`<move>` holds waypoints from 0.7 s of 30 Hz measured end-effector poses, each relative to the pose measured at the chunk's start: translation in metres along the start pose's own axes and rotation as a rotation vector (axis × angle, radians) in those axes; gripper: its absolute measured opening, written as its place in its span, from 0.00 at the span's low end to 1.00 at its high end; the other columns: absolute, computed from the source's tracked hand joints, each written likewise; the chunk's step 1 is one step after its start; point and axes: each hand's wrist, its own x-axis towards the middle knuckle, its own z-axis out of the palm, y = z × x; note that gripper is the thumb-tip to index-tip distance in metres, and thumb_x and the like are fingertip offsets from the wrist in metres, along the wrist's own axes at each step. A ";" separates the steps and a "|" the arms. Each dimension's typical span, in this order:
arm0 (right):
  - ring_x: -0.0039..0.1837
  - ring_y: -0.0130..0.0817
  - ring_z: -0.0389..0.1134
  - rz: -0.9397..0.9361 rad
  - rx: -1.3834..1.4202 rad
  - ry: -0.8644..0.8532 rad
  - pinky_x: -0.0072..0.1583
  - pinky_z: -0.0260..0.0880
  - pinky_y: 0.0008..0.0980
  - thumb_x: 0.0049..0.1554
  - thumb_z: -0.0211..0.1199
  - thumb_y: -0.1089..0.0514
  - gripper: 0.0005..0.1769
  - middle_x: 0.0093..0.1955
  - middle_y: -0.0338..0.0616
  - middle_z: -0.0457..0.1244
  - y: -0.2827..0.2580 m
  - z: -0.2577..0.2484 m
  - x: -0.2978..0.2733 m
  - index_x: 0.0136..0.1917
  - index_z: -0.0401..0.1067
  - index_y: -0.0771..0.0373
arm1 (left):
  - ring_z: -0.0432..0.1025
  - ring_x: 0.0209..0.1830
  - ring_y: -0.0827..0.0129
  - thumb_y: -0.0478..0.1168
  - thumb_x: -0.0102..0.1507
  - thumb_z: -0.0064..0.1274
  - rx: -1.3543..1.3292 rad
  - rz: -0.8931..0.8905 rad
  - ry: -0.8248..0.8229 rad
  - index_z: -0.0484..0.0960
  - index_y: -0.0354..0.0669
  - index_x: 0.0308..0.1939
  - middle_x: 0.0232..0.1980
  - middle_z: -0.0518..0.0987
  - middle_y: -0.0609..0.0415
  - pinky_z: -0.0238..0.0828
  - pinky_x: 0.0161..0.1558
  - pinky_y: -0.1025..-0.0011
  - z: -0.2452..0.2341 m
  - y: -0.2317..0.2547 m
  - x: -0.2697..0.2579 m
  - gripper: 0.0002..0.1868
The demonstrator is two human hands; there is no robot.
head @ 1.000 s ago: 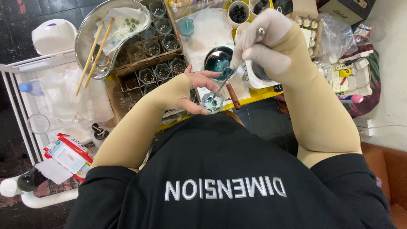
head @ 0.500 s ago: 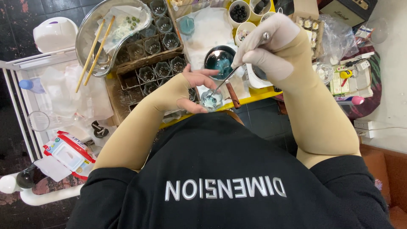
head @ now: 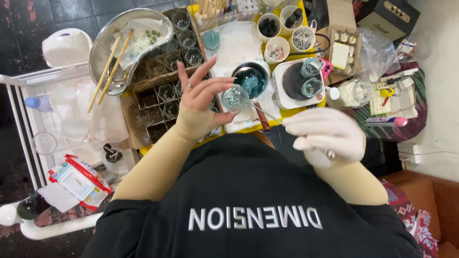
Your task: Pouring melted blue wax into a decorative mold and adding embellishments.
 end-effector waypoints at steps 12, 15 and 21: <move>0.52 0.50 0.75 0.038 -0.279 0.022 0.51 0.79 0.44 0.52 0.75 0.68 0.17 0.50 0.52 0.68 -0.027 0.009 0.003 0.49 0.69 0.66 | 0.64 0.75 0.58 0.60 0.62 0.66 0.219 0.095 0.273 0.83 0.52 0.52 0.56 0.83 0.65 0.18 0.79 0.39 0.027 -0.001 0.006 0.23; 0.53 0.51 0.75 -0.028 -0.247 -0.032 0.52 0.80 0.45 0.52 0.75 0.68 0.17 0.50 0.52 0.67 -0.030 0.006 0.012 0.48 0.67 0.66 | 0.64 0.74 0.60 0.63 0.61 0.65 0.225 0.123 0.322 0.82 0.54 0.49 0.54 0.83 0.66 0.16 0.79 0.39 0.035 -0.002 0.011 0.23; 0.51 0.52 0.75 -0.054 -0.328 -0.196 0.49 0.79 0.45 0.50 0.76 0.63 0.14 0.49 0.54 0.69 -0.038 0.004 0.021 0.45 0.72 0.66 | 0.63 0.75 0.62 0.63 0.63 0.65 0.263 0.219 0.396 0.81 0.55 0.50 0.53 0.83 0.67 0.16 0.78 0.39 0.035 -0.002 0.019 0.23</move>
